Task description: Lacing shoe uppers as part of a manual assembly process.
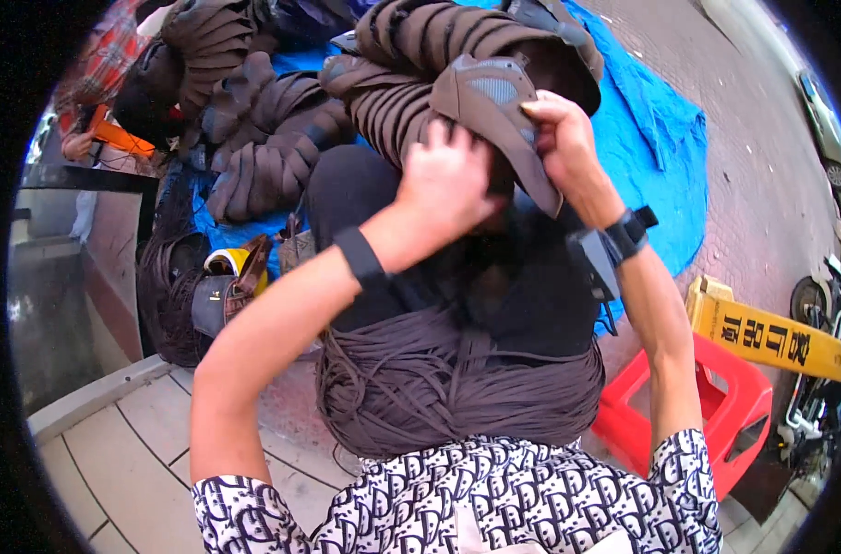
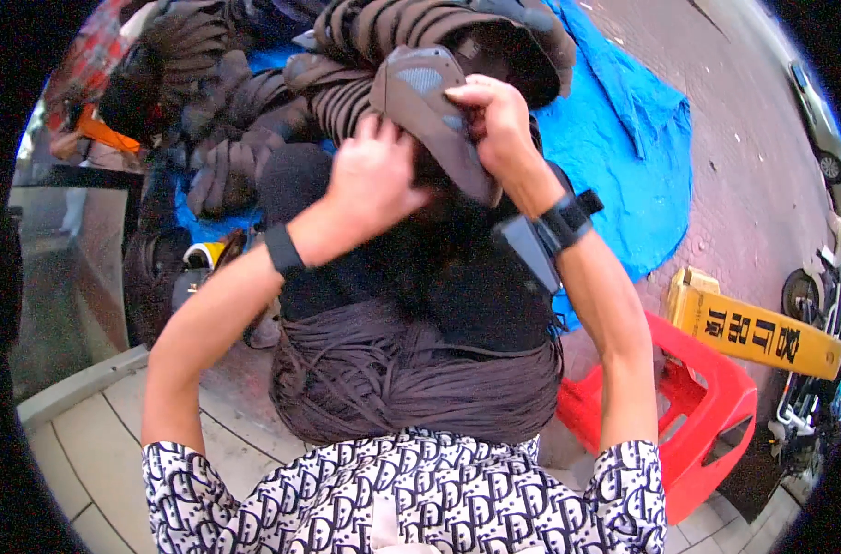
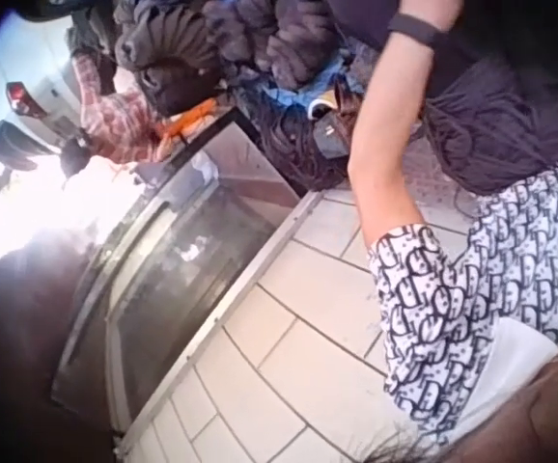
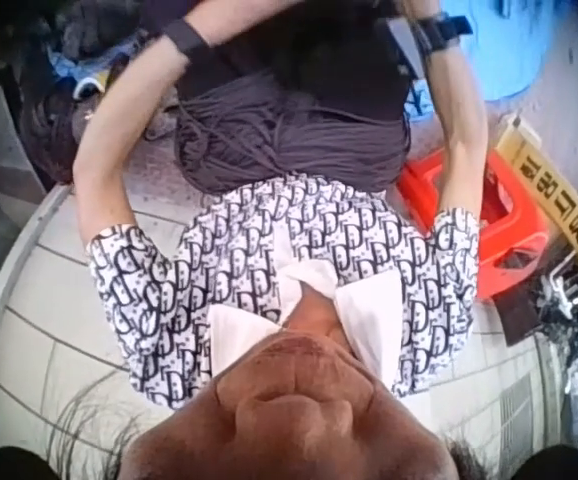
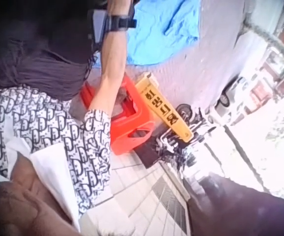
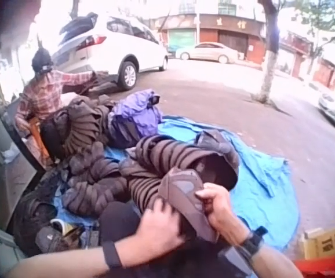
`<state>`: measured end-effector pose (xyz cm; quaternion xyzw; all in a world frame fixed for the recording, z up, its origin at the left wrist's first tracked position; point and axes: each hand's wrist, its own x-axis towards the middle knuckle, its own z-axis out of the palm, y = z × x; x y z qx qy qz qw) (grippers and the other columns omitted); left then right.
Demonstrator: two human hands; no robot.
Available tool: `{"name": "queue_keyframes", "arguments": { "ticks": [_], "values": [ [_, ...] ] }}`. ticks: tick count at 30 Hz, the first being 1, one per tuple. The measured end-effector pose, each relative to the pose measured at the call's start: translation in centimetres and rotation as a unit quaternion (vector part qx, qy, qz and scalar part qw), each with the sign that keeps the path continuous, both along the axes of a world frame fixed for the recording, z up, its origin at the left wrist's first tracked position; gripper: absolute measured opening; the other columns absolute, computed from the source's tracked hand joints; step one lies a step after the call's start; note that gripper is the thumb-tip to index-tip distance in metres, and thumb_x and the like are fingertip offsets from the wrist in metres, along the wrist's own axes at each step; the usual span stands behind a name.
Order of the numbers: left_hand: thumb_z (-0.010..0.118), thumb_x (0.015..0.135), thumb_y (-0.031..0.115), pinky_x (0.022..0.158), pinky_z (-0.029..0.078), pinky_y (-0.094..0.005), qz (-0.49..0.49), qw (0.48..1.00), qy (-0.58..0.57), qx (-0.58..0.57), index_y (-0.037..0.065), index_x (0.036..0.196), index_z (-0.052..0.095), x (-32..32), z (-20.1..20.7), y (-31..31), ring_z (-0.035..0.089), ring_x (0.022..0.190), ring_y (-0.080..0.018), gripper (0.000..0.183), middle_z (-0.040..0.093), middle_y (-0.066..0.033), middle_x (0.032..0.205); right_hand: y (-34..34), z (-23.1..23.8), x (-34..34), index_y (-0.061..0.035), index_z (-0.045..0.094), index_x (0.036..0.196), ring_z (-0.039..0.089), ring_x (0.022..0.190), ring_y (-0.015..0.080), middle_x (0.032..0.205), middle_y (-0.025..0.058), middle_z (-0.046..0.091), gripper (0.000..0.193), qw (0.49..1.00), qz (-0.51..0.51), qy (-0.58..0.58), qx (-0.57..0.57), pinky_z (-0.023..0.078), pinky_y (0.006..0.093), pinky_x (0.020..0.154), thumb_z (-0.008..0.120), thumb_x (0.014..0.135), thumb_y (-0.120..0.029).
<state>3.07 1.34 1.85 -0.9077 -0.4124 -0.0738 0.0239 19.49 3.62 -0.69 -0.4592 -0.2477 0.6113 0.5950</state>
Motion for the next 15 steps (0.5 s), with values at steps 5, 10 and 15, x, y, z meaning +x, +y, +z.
{"name": "queue_keyframes", "arguments": {
  "ticks": [5, 10, 15],
  "values": [
    [0.067, 0.059, 0.028, 0.063, 0.045, -0.0449, -0.041, 0.999, -0.029, 0.006, 0.008, 0.089, 0.064, 0.7, -1.2, 0.2, 0.044, 0.099, -0.0357, 0.036, 0.051, -0.0118, 0.102, -2.0, 1.1, 0.3, -0.0042, 0.057, 0.077, 0.056, 0.067, 0.0117, 0.078, 0.0051, 0.061, 0.008, 0.998, -0.013, 0.036, 0.051, 0.045, 0.0231, 0.061, 0.053, 0.071, -0.004],
    [0.065, 0.064, 0.016, 0.079, 0.045, -0.0417, -0.143, 0.982, -0.102, -0.068, 0.005, 0.09, 0.059, -1.5, 2.2, 2.1, 0.048, 0.1, -0.033, 0.028, 0.059, -0.0104, 0.088, -1.9, 4.1, 1.5, -0.0042, 0.056, 0.075, 0.057, 0.07, 0.0132, 0.078, 0.0054, 0.061, 0.007, 0.991, -0.015, 0.034, 0.129, 0.045, 0.0252, 0.069, 0.052, 0.07, -0.001],
    [0.068, 0.065, 0.015, 0.074, 0.045, -0.0362, -0.247, 0.953, -0.154, -0.079, 0.001, 0.084, 0.055, -3.8, 10.7, 4.3, 0.055, 0.082, -0.0309, 0.027, 0.057, -0.0131, 0.079, -2.4, 12.1, 1.5, -0.005, 0.057, 0.076, 0.056, 0.067, 0.0116, 0.074, 0.0027, 0.059, 0.005, 0.961, 0.052, -0.038, 0.267, 0.045, 0.025, 0.066, 0.055, 0.072, -0.005]
  ]
}}
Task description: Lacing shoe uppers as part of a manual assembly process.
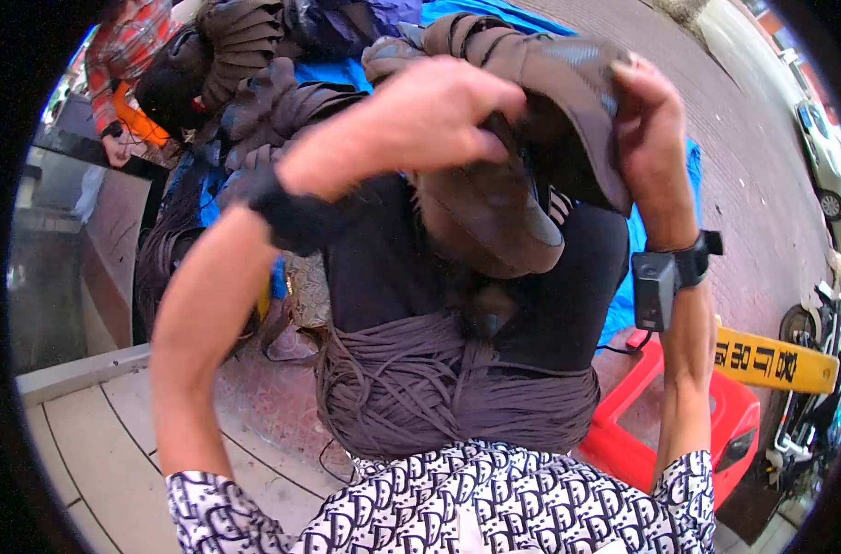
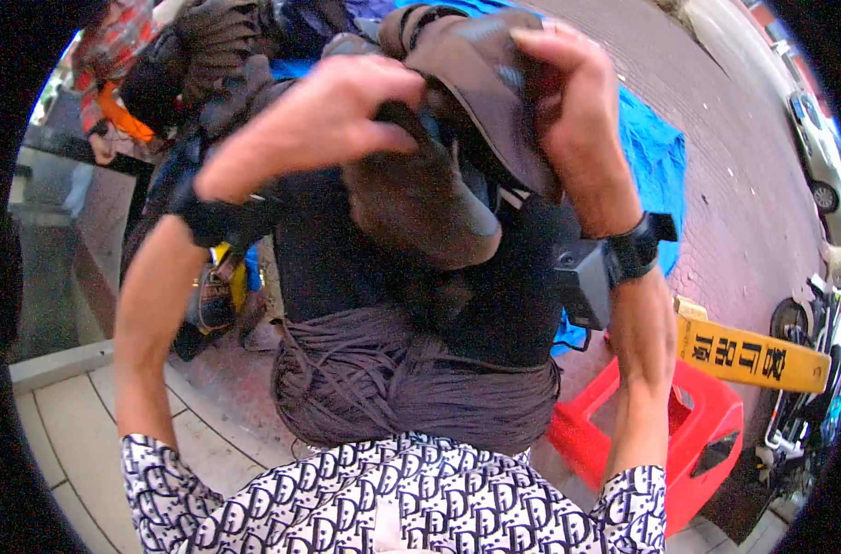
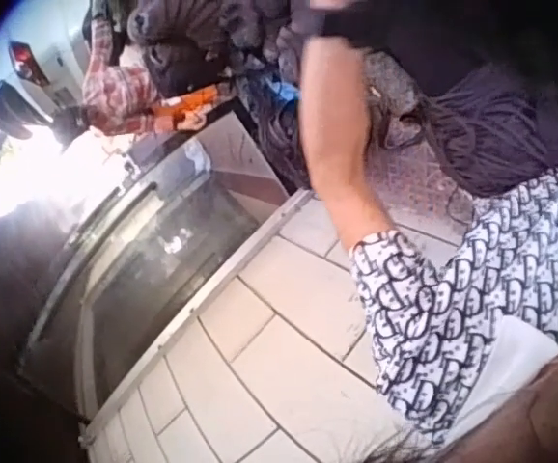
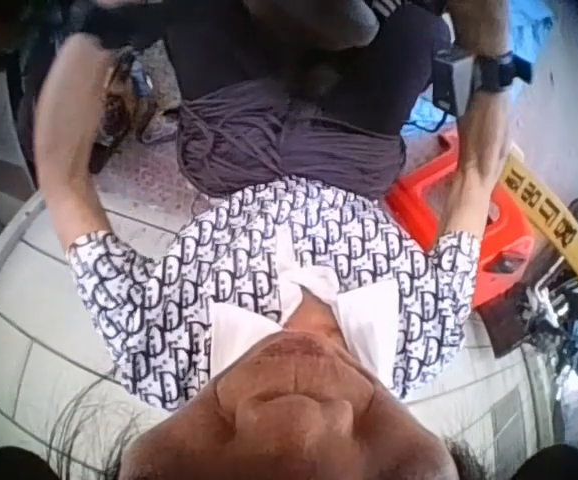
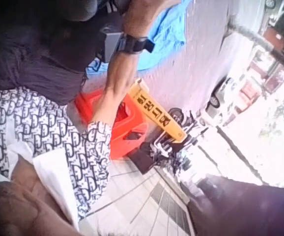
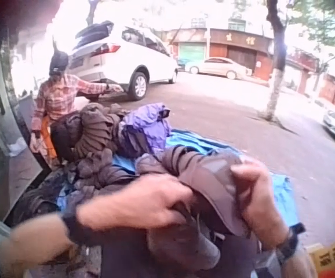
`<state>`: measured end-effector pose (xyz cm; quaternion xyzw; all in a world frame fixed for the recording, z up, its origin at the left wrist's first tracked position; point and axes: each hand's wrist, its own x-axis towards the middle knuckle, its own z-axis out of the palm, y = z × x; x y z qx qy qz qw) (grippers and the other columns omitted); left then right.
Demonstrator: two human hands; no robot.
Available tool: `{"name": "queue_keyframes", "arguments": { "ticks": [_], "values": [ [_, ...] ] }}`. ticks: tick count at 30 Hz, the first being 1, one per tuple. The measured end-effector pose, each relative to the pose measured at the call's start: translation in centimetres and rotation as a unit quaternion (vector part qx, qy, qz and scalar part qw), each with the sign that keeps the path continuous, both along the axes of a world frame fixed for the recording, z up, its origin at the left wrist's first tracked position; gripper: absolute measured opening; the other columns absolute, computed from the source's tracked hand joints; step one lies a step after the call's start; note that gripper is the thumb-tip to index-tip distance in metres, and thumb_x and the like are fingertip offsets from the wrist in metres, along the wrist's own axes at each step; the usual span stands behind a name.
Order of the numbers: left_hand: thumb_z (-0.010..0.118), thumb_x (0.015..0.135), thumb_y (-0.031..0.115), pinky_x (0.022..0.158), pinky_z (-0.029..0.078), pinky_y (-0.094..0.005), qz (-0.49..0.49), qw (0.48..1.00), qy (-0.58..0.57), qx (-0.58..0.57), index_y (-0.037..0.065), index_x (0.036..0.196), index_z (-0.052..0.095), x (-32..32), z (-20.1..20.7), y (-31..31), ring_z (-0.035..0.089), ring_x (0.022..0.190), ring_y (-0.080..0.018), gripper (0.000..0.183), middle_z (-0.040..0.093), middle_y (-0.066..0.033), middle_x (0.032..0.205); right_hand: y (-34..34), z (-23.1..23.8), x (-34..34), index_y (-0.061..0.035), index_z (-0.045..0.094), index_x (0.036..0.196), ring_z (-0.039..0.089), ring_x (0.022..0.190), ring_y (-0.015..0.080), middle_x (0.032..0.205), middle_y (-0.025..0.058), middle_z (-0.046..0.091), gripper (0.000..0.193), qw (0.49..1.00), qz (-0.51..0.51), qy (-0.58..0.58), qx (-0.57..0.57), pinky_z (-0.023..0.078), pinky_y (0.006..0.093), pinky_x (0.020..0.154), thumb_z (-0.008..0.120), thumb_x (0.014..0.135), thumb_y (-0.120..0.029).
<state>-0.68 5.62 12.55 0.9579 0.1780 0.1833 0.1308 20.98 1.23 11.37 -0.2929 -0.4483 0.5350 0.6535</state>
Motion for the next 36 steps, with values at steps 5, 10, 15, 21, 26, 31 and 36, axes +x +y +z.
{"name": "queue_keyframes", "arguments": {
  "ticks": [5, 10, 15, 21, 26, 31, 36],
  "values": [
    [0.067, 0.062, 0.011, 0.078, 0.043, -0.0273, -0.028, 0.994, -0.032, -0.102, 0.0, 0.081, 0.053, -2.7, 3.6, -1.5, 0.057, 0.087, -0.017, 0.026, 0.059, -0.0092, 0.082, -4.2, 3.3, -0.5, -0.0015, 0.057, 0.085, 0.057, 0.073, 0.0139, 0.08, 0.0044, 0.06, 0.012, 0.998, -0.003, -0.048, -0.051, 0.044, 0.0258, 0.074, 0.054, 0.075, -0.006],
    [0.07, 0.062, 0.011, 0.087, 0.042, -0.0376, -0.004, 0.987, -0.025, -0.162, 0.002, 0.081, 0.056, -2.9, -3.5, -6.0, 0.054, 0.101, -0.0305, 0.026, 0.06, -0.0135, 0.092, -6.8, -2.5, -3.0, -0.005, 0.059, 0.067, 0.048, 0.06, 0.0051, 0.066, -0.0025, 0.057, 0.006, 0.977, -0.025, -0.175, -0.12, 0.038, 0.0196, 0.058, 0.065, 0.065, -0.006],
    [0.067, 0.064, 0.008, 0.094, 0.037, -0.0398, -0.011, 0.984, -0.047, -0.173, 0.002, 0.089, 0.059, -5.3, -7.4, -5.7, 0.048, 0.111, -0.0338, 0.026, 0.06, -0.0117, 0.098, -8.7, -5.3, -5.1, -0.002, 0.059, 0.071, 0.049, 0.062, 0.0052, 0.069, -0.0024, 0.057, 0.008, 0.975, -0.016, -0.177, -0.131, 0.041, 0.0211, 0.058, 0.065, 0.066, -0.002],
    [0.064, 0.067, 0.009, 0.093, 0.038, -0.0392, 0.058, 0.952, 0.003, -0.3, 0.004, 0.09, 0.061, -7.1, -6.3, -5.9, 0.043, 0.116, -0.0304, 0.025, 0.06, -0.0107, 0.102, -8.8, -6.2, -8.0, -0.0011, 0.051, 0.072, 0.055, 0.062, 0.0249, 0.068, 0.013, 0.052, 0.023, 0.907, -0.063, -0.414, 0.045, 0.045, 0.0327, 0.056, 0.068, 0.061, -0.01],
    [0.058, 0.08, 0.021, 0.07, 0.047, -0.0271, 0.233, 0.912, -0.079, -0.328, -0.001, 0.096, 0.055, -6.8, -5.5, -6.9, 0.061, 0.078, -0.0219, 0.027, 0.061, -0.0155, 0.088, -9.1, -6.4, -7.7, -0.0022, 0.047, 0.068, 0.055, 0.062, 0.0298, 0.065, 0.0129, 0.051, 0.022, 0.835, -0.11, -0.516, 0.156, 0.045, 0.0377, 0.055, 0.064, 0.06, -0.012],
    [0.044, 0.087, 0.042, 0.08, 0.044, -0.0335, 0.279, 0.897, -0.12, -0.323, 0.002, 0.117, 0.044, -4.9, -8.9, -10.2, 0.058, 0.092, -0.0281, 0.05, 0.058, -0.0195, 0.097, -11.2, -5.5, -9.2, -0.004, 0.045, 0.063, 0.053, 0.057, 0.0262, 0.06, 0.0093, 0.047, 0.018, 0.852, -0.078, -0.473, 0.208, 0.045, 0.0366, 0.052, 0.062, 0.058, -0.008],
    [0.035, 0.088, 0.054, 0.093, 0.034, -0.0292, 0.252, 0.781, -0.18, -0.542, -0.003, 0.123, 0.039, -6.6, -9.2, -10.1, 0.046, 0.105, -0.016, 0.067, 0.048, -0.0097, 0.117, -12.6, -7.2, -12.4, -0.0057, 0.047, 0.066, 0.052, 0.061, 0.0234, 0.063, 0.0074, 0.048, 0.013, 0.823, -0.072, -0.51, 0.239, 0.043, 0.0339, 0.055, 0.058, 0.061, -0.01]
  ]
}}
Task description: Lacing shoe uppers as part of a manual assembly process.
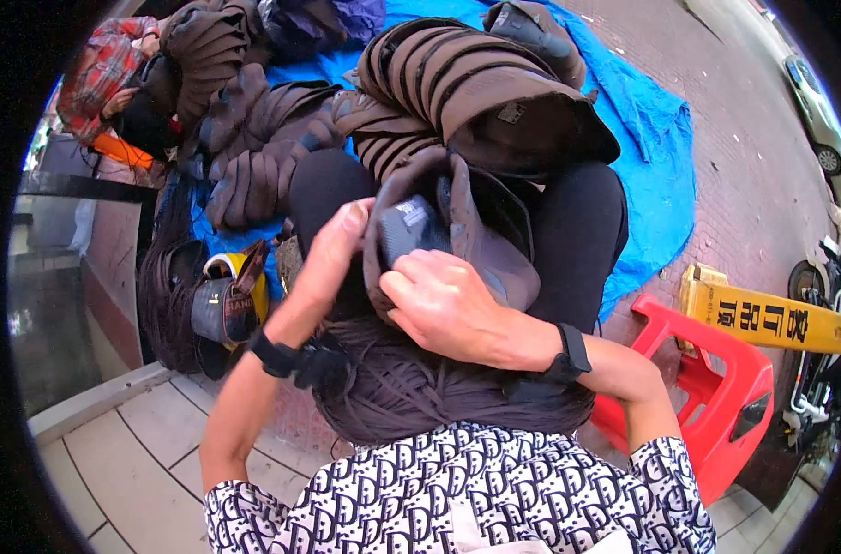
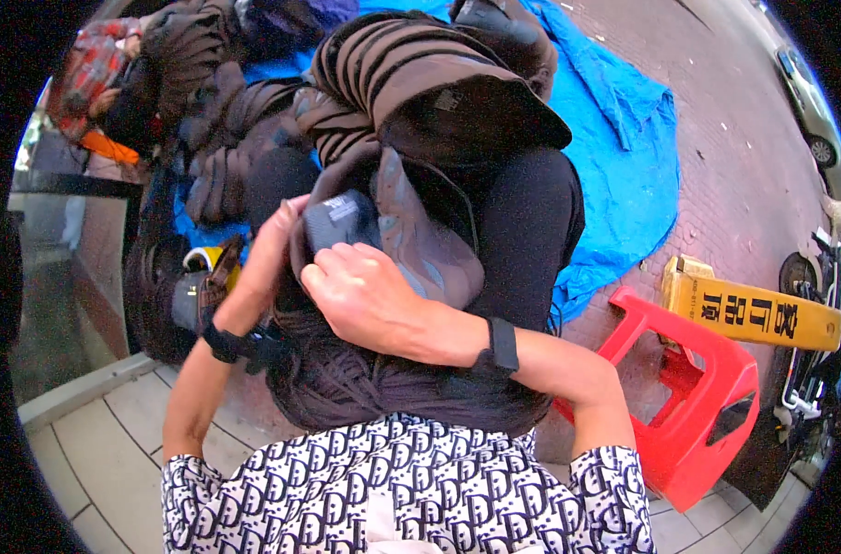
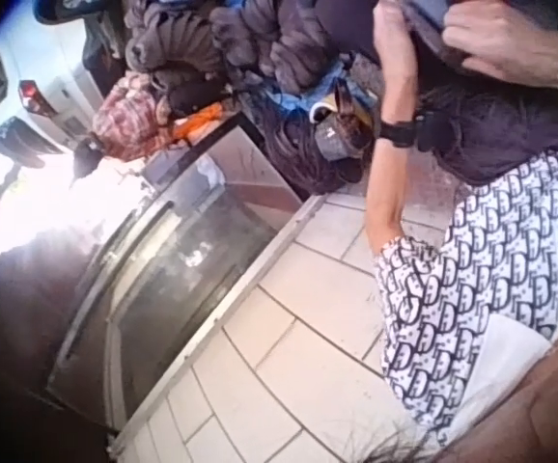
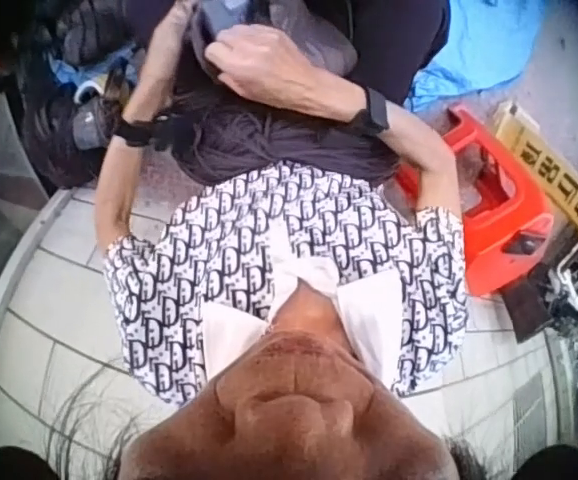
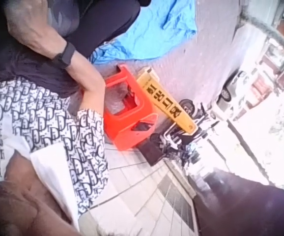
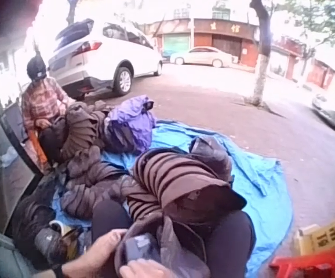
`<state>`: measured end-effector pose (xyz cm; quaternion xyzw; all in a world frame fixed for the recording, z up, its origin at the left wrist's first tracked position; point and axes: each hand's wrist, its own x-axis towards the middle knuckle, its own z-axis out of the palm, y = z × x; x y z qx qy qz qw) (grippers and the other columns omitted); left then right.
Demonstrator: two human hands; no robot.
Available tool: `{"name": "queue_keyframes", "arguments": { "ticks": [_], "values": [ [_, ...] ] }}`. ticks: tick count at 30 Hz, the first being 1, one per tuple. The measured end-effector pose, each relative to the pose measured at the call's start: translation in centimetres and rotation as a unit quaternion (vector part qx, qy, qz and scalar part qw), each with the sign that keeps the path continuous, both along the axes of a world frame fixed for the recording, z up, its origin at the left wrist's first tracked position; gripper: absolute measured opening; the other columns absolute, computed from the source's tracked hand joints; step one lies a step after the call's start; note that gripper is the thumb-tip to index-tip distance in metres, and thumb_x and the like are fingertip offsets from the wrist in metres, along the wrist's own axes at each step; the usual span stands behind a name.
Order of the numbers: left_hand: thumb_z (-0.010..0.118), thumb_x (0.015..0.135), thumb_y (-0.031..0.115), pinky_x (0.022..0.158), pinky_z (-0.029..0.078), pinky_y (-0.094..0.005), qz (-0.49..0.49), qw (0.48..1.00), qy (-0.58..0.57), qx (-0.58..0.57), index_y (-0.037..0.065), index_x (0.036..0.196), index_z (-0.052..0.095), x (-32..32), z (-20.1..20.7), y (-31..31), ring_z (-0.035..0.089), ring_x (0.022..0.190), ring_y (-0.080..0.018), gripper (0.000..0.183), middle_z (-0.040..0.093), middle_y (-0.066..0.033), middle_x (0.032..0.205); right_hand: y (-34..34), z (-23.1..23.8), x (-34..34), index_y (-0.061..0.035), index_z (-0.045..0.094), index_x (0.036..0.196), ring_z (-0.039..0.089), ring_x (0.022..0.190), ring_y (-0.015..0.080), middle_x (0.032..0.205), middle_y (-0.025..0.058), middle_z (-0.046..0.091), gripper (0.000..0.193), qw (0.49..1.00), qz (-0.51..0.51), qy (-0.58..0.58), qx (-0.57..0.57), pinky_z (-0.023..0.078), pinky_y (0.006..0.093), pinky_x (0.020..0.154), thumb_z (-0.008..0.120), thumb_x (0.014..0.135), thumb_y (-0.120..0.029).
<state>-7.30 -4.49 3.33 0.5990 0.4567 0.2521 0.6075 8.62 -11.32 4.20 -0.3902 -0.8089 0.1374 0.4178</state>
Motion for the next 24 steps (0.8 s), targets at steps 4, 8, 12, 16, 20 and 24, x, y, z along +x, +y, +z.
{"name": "queue_keyframes", "arguments": {
  "ticks": [4, 8, 12, 16, 20, 24],
  "values": [
    [0.047, 0.086, 0.032, 0.097, 0.03, -0.03, -0.007, 0.998, 0.06, -0.033, -0.003, 0.126, 0.034, -0.9, 1.7, 0.6, 0.042, 0.111, -0.0183, 0.055, 0.045, -0.0127, 0.12, 0.5, -1.4, -2.0, -0.0052, 0.049, 0.065, 0.052, 0.061, 0.0223, 0.063, 0.0073, 0.049, 0.008, 0.992, -0.021, -0.113, 0.045, 0.042, 0.0315, 0.056, 0.052, 0.063, -0.012],
    [0.053, 0.077, 0.019, 0.099, 0.027, -0.0293, -0.024, 0.999, 0.003, -0.032, -0.003, 0.127, 0.033, 0.0, 2.3, 1.5, 0.04, 0.114, -0.0205, 0.058, 0.043, -0.0139, 0.123, 1.3, -0.8, -1.3, -0.0041, 0.048, 0.068, 0.051, 0.066, 0.025, 0.066, 0.0086, 0.048, 0.016, 0.993, 0.032, -0.116, -0.001, 0.044, 0.0343, 0.061, 0.06, 0.062, -0.012],
    [0.054, 0.079, 0.028, 0.091, 0.035, -0.0301, 0.031, 0.995, 0.008, -0.091, -0.001, 0.126, 0.037, -0.4, 3.2, 1.5, 0.043, 0.11, -0.0208, 0.058, 0.044, -0.0117, 0.123, 3.1, -1.1, 5.0, -0.004, 0.063, 0.078, 0.058, 0.074, 0.0251, 0.076, 0.0118, 0.059, 0.025, 0.997, -0.029, 0.067, -0.04, 0.047, 0.0344, 0.069, 0.07, 0.059, -0.018],
    [0.057, 0.076, 0.046, 0.083, 0.041, -0.0359, 0.094, 0.982, 0.156, -0.04, -0.001, 0.127, 0.035, -0.3, 3.6, -0.6, 0.047, 0.107, -0.0255, 0.072, 0.048, -0.0177, 0.119, 4.3, -4.1, 8.2, 0.0062, 0.059, 0.094, 0.059, 0.085, 0.0328, 0.089, 0.0246, 0.059, 0.054, 0.947, -0.1, -0.03, -0.305, 0.046, 0.0357, 0.074, 0.068, 0.064, -0.037],
    [0.062, 0.075, 0.033, 0.089, 0.039, -0.0301, 0.091, 0.966, 0.242, 0.007, -0.003, 0.124, 0.036, 1.4, 2.1, -2.9, 0.052, 0.103, -0.0228, 0.066, 0.055, -0.0188, 0.11, 4.7, -6.2, 8.0, 0.0065, 0.055, 0.105, 0.059, 0.087, 0.0301, 0.097, 0.0217, 0.059, 0.056, 0.87, -0.034, 0.138, -0.472, 0.045, 0.0343, 0.076, 0.066, 0.069, -0.035],
    [0.061, 0.075, 0.027, 0.09, 0.037, -0.0287, 0.129, 0.99, 0.052, 0.023, -0.003, 0.125, 0.035, 2.3, 0.0, -3.1, 0.05, 0.104, -0.0207, 0.063, 0.051, -0.0152, 0.113, 5.6, -6.4, 8.2, -0.0056, 0.046, 0.122, 0.042, 0.11, 0.0231, 0.12, 0.0094, 0.049, 0.061, 0.72, -0.035, 0.251, -0.646, 0.03, 0.0372, 0.091, 0.059, 0.075, -0.042]
  ]
}}
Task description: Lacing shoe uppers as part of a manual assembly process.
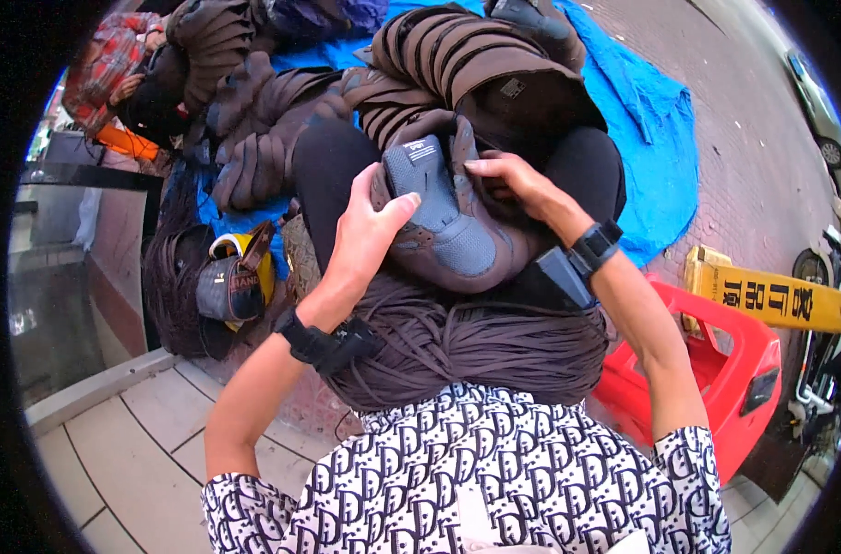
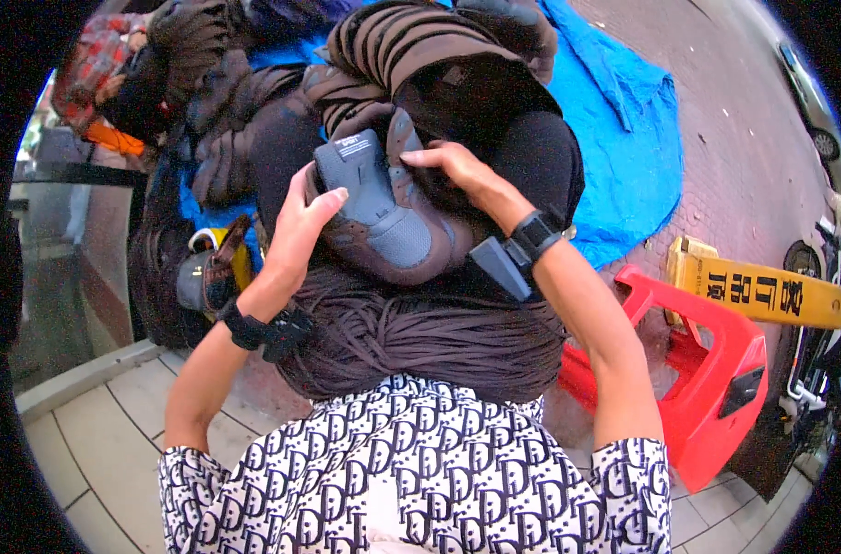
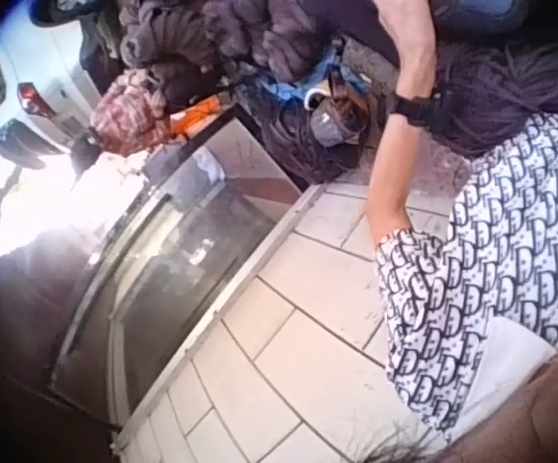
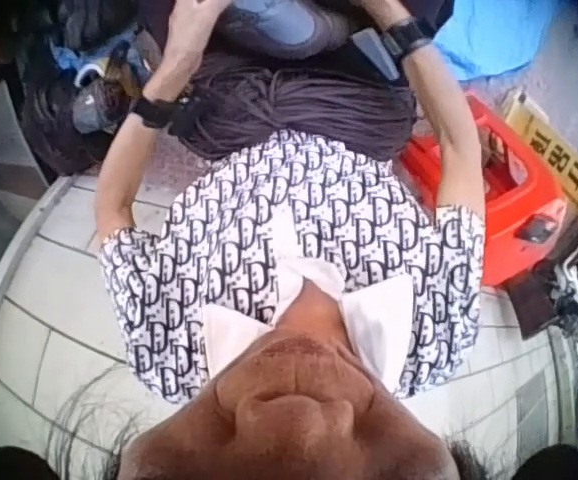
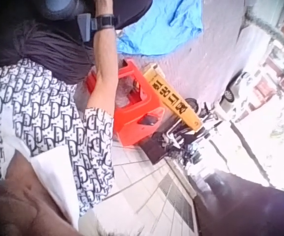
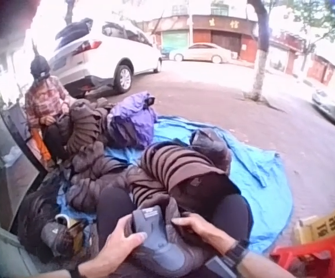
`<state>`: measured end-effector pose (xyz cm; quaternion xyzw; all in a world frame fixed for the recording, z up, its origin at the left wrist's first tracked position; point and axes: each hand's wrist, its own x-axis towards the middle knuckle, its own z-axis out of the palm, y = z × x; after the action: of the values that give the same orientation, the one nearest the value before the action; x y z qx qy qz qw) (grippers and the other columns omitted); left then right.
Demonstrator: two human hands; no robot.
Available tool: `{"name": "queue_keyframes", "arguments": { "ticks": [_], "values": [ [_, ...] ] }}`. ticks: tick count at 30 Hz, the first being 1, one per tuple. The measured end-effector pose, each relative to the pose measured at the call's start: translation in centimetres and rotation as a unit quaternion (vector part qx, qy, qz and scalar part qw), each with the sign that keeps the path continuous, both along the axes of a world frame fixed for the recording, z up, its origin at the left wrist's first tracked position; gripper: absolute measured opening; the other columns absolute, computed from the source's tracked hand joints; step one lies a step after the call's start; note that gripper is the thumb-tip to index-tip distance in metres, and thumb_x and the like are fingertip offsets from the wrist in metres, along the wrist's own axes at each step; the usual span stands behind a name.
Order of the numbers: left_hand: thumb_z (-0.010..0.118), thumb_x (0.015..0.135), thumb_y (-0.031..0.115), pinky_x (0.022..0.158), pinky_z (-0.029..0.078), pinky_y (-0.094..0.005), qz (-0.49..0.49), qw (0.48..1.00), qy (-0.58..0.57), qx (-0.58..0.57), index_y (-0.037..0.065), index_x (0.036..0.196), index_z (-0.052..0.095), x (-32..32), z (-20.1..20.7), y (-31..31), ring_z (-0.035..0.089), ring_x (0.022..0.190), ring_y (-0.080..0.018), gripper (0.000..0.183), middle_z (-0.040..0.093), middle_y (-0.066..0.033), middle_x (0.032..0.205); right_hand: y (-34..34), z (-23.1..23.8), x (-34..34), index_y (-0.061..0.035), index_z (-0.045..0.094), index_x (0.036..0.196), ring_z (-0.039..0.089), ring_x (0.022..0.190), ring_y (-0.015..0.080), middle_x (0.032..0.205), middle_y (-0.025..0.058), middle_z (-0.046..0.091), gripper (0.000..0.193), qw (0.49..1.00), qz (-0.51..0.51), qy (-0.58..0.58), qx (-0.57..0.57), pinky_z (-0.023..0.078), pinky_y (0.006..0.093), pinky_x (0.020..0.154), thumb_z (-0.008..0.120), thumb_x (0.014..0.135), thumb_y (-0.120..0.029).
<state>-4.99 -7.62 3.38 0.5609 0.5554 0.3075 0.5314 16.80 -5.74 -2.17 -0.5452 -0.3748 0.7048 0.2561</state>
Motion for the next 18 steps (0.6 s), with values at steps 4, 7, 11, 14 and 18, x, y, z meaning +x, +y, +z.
{"name": "queue_keyframes", "arguments": {
  "ticks": [4, 7, 11, 14, 18],
  "values": [
    [0.058, 0.076, 0.02, 0.09, 0.037, -0.0274, 0.014, 0.986, -0.166, -0.013, -0.004, 0.121, 0.04, -0.3, -0.7, 0.9, 0.05, 0.099, -0.0167, 0.054, 0.052, -0.0096, 0.109, -0.2, 0.0, -0.9, -0.0041, 0.055, 0.111, 0.054, 0.096, 0.0217, 0.106, 0.0077, 0.059, 0.046, 0.974, -0.129, 0.173, -0.074, 0.038, 0.035, 0.087, 0.058, 0.078, -0.036],
    [0.053, 0.079, 0.019, 0.087, 0.038, -0.0279, -0.003, 0.972, -0.227, -0.053, 0.001, 0.114, 0.046, -0.9, 0.0, 2.6, 0.05, 0.096, -0.0148, 0.04, 0.053, -0.0052, 0.105, -1.6, 0.5, -2.5, 0.0025, 0.053, 0.108, 0.058, 0.087, 0.0226, 0.101, 0.0124, 0.059, 0.039, 0.936, -0.273, 0.221, 0.029, 0.044, 0.032, 0.083, 0.062, 0.076, -0.019],
    [0.051, 0.079, 0.021, 0.083, 0.041, -0.0275, -0.017, 0.949, -0.285, -0.136, 0.001, 0.106, 0.052, -0.5, 0.8, 6.5, 0.053, 0.09, -0.0133, 0.033, 0.056, -0.0063, 0.101, -4.4, 1.0, -3.8, 0.0042, 0.044, 0.118, 0.056, 0.094, 0.0204, 0.106, 0.0118, 0.057, 0.053, 0.899, -0.334, 0.234, 0.162, 0.042, 0.0312, 0.086, 0.064, 0.071, -0.007],
    [0.054, 0.077, 0.02, 0.083, 0.041, -0.0276, -0.092, 0.976, -0.187, -0.054, -0.002, 0.111, 0.05, 1.8, -0.4, 7.8, 0.055, 0.091, -0.0151, 0.04, 0.058, -0.009, 0.102, -6.6, 0.2, -4.3, 0.0025, 0.037, 0.124, 0.054, 0.097, 0.0204, 0.111, 0.0117, 0.053, 0.053, 0.908, -0.371, 0.123, 0.151, 0.041, 0.0309, 0.088, 0.056, 0.075, -0.004],
    [0.055, 0.073, 0.017, 0.089, 0.037, -0.0282, -0.205, 0.976, -0.026, 0.066, -0.001, 0.121, 0.04, 4.3, -2.0, 7.0, 0.049, 0.102, -0.0199, 0.054, 0.052, -0.0157, 0.11, -8.5, -1.8, -3.2, 0.0012, 0.035, 0.126, 0.049, 0.105, 0.0215, 0.116, 0.0124, 0.05, 0.053, 0.907, -0.373, 0.191, 0.054, 0.037, 0.0323, 0.093, 0.055, 0.079, -0.011]
  ]
}}
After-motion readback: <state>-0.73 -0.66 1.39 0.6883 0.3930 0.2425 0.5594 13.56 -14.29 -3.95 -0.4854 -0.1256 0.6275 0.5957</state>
